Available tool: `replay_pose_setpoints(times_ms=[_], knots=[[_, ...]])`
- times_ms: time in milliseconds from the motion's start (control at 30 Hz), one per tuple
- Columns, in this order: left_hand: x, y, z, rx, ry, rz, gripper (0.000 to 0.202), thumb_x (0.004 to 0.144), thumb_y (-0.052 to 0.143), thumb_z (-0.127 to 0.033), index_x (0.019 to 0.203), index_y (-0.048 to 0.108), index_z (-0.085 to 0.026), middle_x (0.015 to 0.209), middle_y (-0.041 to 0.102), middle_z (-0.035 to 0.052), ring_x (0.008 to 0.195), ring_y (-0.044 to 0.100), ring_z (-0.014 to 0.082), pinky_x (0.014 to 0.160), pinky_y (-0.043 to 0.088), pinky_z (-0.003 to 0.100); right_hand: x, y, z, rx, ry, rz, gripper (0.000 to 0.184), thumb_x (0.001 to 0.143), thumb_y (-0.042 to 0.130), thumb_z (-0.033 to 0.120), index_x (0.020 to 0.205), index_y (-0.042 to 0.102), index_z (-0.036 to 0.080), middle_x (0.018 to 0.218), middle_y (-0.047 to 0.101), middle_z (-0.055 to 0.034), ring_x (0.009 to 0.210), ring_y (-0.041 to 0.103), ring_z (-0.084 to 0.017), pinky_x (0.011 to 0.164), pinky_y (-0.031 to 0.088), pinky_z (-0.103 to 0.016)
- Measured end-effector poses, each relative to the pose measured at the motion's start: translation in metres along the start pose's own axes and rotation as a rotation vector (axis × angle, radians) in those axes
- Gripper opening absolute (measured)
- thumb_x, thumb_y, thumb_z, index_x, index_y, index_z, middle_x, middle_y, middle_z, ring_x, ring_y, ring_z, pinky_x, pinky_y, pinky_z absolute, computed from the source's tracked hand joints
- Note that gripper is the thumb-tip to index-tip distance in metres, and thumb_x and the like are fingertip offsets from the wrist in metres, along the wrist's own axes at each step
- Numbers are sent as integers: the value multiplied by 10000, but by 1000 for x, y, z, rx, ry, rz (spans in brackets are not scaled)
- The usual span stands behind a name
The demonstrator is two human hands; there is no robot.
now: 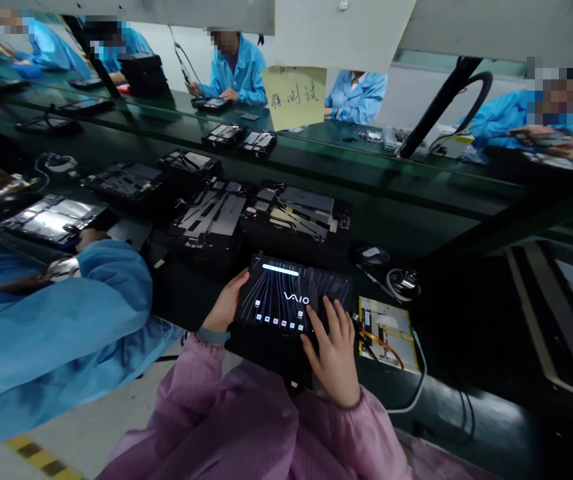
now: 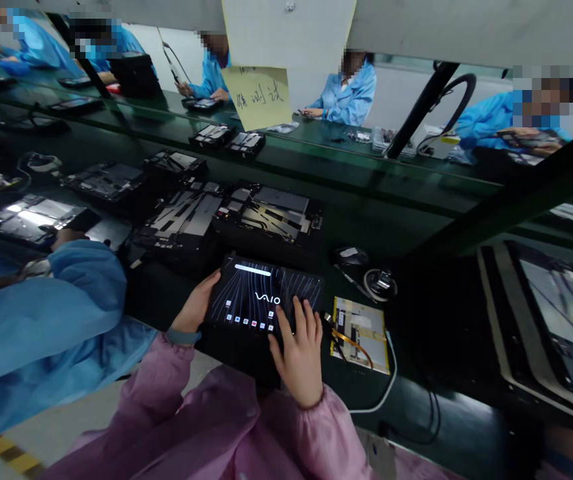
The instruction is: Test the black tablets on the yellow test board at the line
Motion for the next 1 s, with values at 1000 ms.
replay_pose_setpoints(times_ms=[1000], knots=[[4, -6, 6, -6, -2, -5, 399, 795, 672, -315, 1161, 655, -157, 1167, 693, 70, 1203, 570, 286, 1031, 438, 396, -49, -12, -12, 66, 89, -151, 332, 909, 522, 216, 1239, 559, 213, 1432, 450, -117, 1371, 342, -346, 1055, 351, -576]])
Point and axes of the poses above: each hand's wrist, its own x-axis towards the middle knuckle, its own y-axis out of the palm, z = x × y, the point moved 4 cm from there along x, towards the middle knuckle
